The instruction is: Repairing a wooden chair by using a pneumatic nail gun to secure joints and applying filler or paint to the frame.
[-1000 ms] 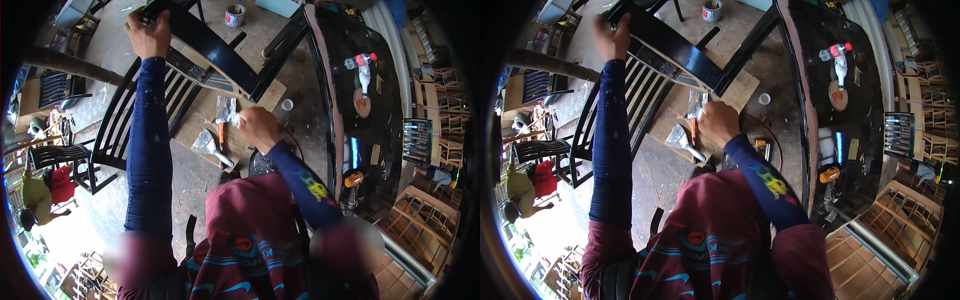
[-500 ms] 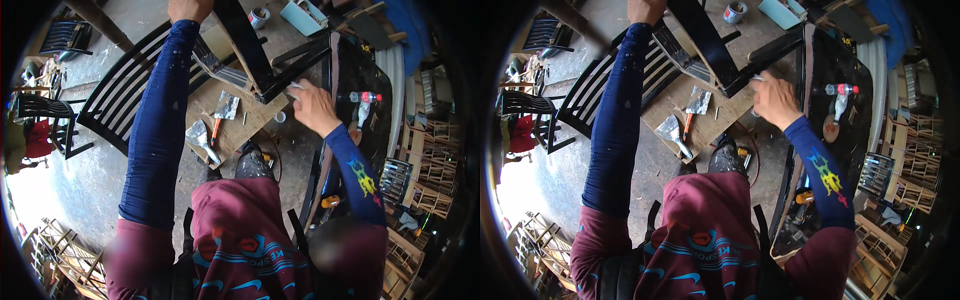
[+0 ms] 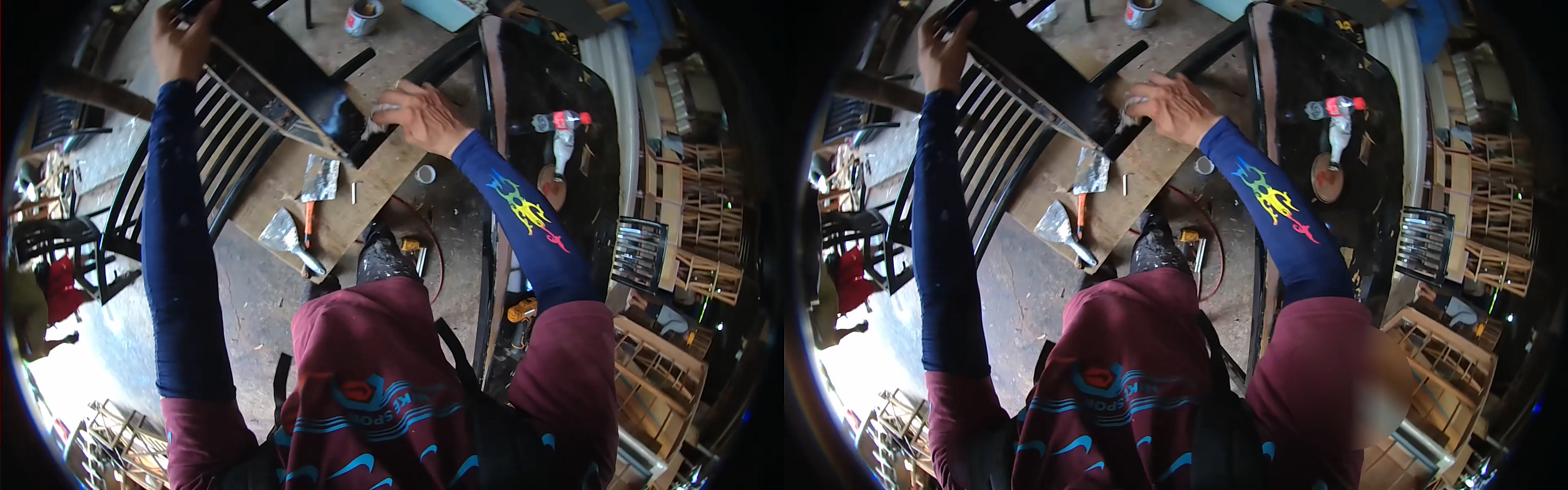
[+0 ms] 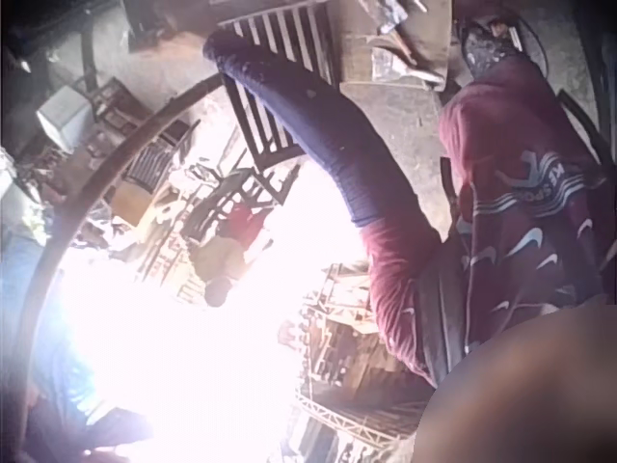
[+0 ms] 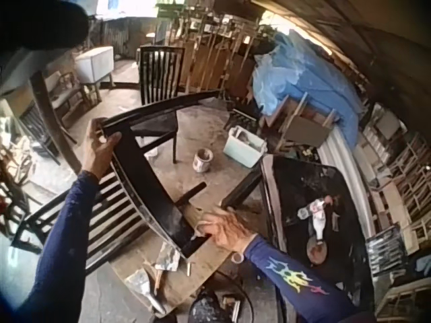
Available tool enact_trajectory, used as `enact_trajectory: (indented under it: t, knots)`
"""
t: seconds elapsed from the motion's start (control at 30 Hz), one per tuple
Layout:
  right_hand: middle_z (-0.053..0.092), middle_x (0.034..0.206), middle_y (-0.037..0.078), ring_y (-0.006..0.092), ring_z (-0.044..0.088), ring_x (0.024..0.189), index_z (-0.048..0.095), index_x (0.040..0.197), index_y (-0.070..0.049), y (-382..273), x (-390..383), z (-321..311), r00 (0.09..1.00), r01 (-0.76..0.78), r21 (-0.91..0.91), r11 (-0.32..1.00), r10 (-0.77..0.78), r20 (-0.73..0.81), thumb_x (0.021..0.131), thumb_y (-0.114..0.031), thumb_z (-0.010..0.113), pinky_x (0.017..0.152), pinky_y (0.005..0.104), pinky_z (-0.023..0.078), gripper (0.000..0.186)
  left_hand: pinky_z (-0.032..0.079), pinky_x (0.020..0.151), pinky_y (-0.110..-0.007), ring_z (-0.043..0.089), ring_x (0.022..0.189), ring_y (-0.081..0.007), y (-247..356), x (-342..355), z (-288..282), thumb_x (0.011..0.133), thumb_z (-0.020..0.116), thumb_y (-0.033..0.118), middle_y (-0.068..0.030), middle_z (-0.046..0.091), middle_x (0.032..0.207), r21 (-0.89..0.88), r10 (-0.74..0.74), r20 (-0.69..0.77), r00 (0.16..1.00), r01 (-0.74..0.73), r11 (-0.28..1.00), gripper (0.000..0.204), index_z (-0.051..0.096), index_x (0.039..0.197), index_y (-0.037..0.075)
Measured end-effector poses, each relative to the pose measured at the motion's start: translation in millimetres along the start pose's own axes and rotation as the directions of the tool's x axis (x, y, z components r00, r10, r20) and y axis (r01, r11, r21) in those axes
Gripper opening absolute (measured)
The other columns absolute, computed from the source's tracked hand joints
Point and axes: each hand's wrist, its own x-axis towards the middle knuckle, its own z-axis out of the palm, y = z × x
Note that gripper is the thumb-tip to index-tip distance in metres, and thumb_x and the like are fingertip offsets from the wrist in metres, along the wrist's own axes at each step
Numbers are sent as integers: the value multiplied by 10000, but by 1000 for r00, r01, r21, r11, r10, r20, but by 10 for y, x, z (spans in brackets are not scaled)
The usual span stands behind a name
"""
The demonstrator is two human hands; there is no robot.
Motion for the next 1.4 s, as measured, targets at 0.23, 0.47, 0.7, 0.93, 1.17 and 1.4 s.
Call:
enact_trajectory:
  t: [0.23,0.47,0.7,0.93,1.17,1.4]
  knots:
    - [696,1167,31,266,654,1073,747,1191,-233,277,-261,12,994,-42,-136,990,28,-101,842,-65,650,872,404,573,400,505,992,-412,667,1170,-337,711,-26,-259,783,879,484,-216,692,1229,143,-40,96,995,26,989,710,631,1264,24]
    - [729,1173,154,363,697,1067,435,1551,-113,43,492,-237,926,-132,-126,983,167,339,827,-59,615,915,472,566,748,482,990,-456,624,1156,-390,1085,-288,-168,782,880,392,-212,662,1166,151,-34,-1,999,34,988,631,608,1228,38]
    - [728,1045,248,399,698,1039,389,1567,-64,58,30,-460,906,-291,341,894,143,398,756,20,599,905,498,554,842,495,1023,-433,644,1222,-360,937,-177,-229,810,854,460,-215,681,1249,118,-62,62,996,54,992,693,601,1301,43]
    - [727,863,192,355,725,815,587,1265,25,-762,88,482,752,-659,-242,712,625,-208,786,-108,701,699,466,579,510,498,975,-360,654,1129,-263,743,-112,-163,837,870,419,-139,680,1224,7,-159,151,976,160,987,640,632,1290,34]
    - [707,1050,202,304,663,773,589,1286,59,-1243,-6,539,695,-708,-265,654,582,-422,871,-60,559,652,426,499,433,491,1011,-396,660,1136,-319,712,48,-155,827,861,410,-192,686,1183,124,-56,98,994,43,991,644,626,1264,-1]
    - [673,775,209,392,686,764,574,1268,25,-1602,-75,320,702,-543,405,735,663,-261,826,-65,616,722,521,542,453,503,932,-396,654,1023,-290,627,16,-237,793,901,396,-168,679,1119,5,-78,109,991,77,997,641,623,1218,4]
